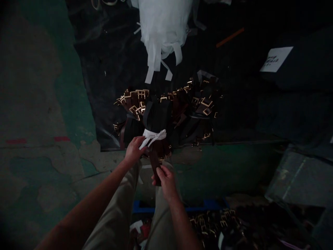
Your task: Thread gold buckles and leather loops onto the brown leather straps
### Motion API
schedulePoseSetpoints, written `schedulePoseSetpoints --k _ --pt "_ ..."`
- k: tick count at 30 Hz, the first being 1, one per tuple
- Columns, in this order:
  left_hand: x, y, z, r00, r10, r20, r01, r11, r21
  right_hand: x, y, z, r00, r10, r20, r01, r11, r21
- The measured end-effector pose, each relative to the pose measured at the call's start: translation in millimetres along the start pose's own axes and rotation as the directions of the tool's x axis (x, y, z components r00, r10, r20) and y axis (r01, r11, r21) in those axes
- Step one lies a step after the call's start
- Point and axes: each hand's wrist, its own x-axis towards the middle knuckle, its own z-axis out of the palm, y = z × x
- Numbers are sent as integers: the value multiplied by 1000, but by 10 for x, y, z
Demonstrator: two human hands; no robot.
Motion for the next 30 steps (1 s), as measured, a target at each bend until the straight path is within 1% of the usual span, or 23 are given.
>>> schedulePoseSetpoints --k 2,3,5,6,7,8,10,12,14,15,17,19,20,22,25,28,30 --pt "139 -14 60 995 95 43 -102 979 179 81 71 12 1000 15 -2 -15 999 49" --pt "198 -39 86 986 146 78 -163 941 297 117 100 19 1000 27 -7 -26 997 72" --pt "288 -117 123 962 224 156 -272 823 499 176 142 36 998 55 -10 -54 991 122" --pt "315 -169 132 954 244 173 -299 780 550 195 151 45 998 66 -3 -65 988 141" --pt "329 -228 133 953 254 167 -303 763 571 206 152 53 997 71 11 -71 986 152" --pt "332 -293 125 958 252 135 -283 774 566 207 142 58 997 73 34 -77 986 149" --pt "313 -433 80 980 200 2 -177 861 477 173 86 45 990 92 108 -100 992 75" --pt "286 -570 2 984 119 -131 -64 931 359 93 -25 -18 972 142 188 -129 988 -79" --pt "285 -672 -103 975 72 -212 -7 955 296 -20 -184 -135 956 193 222 -139 961 -237" --pt "301 -702 -162 969 67 -239 5 957 290 -80 -278 -205 951 213 226 -143 946 -291" --pt "379 -708 -283 959 68 -274 18 954 299 -186 -473 -333 939 254 233 -167 927 -337" --pt "517 -651 -399 956 81 -283 16 945 327 -236 -653 -394 923 289 253 -195 920 -339" --pt "607 -605 -453 956 94 -279 10 936 351 -228 -729 -387 917 293 270 -194 921 -338" --pt "817 -502 -546 956 132 -261 -13 910 415 -131 -845 -291 917 260 303 -151 928 -341" --pt "1166 -383 -642 958 185 -218 -43 847 530 168 -933 -2 933 164 320 -40 932 -359" --pt "1454 -364 -672 971 186 -150 -53 780 623 490 -930 314 949 88 301 29 931 -364" --pt "1561 -390 -660 980 171 -101 -62 746 663 626 -881 466 950 66 304 47 935 -352"
